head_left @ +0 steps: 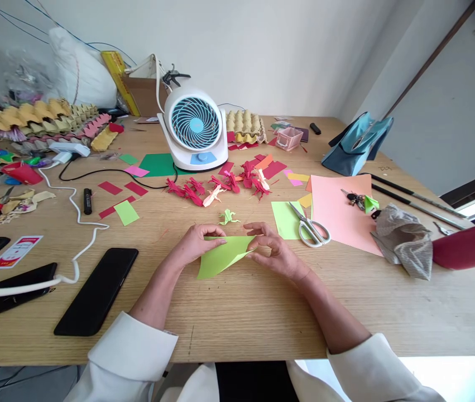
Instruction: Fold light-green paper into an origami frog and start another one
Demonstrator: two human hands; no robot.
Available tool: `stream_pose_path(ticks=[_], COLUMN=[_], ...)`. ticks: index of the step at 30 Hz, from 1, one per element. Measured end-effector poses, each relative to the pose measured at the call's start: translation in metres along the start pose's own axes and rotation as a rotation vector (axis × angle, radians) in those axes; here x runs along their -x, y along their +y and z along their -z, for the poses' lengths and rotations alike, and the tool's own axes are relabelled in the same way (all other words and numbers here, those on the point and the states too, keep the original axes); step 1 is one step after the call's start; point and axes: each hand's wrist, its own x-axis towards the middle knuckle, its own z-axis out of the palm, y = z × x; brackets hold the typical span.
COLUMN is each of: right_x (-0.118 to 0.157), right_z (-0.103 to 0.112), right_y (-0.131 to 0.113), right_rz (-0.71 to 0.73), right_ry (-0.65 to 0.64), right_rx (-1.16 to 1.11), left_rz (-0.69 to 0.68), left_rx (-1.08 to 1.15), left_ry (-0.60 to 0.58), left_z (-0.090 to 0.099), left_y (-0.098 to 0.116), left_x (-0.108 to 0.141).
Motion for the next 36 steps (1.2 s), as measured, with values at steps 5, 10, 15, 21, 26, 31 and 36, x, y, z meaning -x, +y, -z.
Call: stream_pose_path(ticks=[5,10,15,21,26,31,36], right_x=[-0.001,-0.002,-0.002,-0.003,-0.003,-0.005,-0.008], right_z=[-0.005,-0.007,-0.009,-0.009,-0.009,-0.012,-0.010], right_y=[-0.001,0.001,0.002,0.001,0.002,0.006,0.003], right_rz=[-0.077,-0.210,-0.228,-0.239,-0.235,-0.340,-0.459], right_ry=[0.061,0.099,0.149,0.200,0.204,0.289,0.273], right_rx=[-0.029,-0.099,-0.090,-0.068,-0.070,-0.272,-0.530], left_rz=[-0.092,-0.234,-0.277,-0.312,-0.319,-0.324,-0.335], left_rx=[-0.054,-0.059,-0.081,-0.050,-0.102,-0.109,-0.093], left_ry=[0.036,0.036,-0.022,-0.007,0.048,0.116,0.155], left_z=[-0.007,-0.009,-0.009,-0.012,-0.017,-0.018,-0.018], left_y=[0.009,0.020,0.028,0.030,0.023,0.027,0.028], left_x=[0.002,0.006,0.010,0.011,0.008,0.009,0.009])
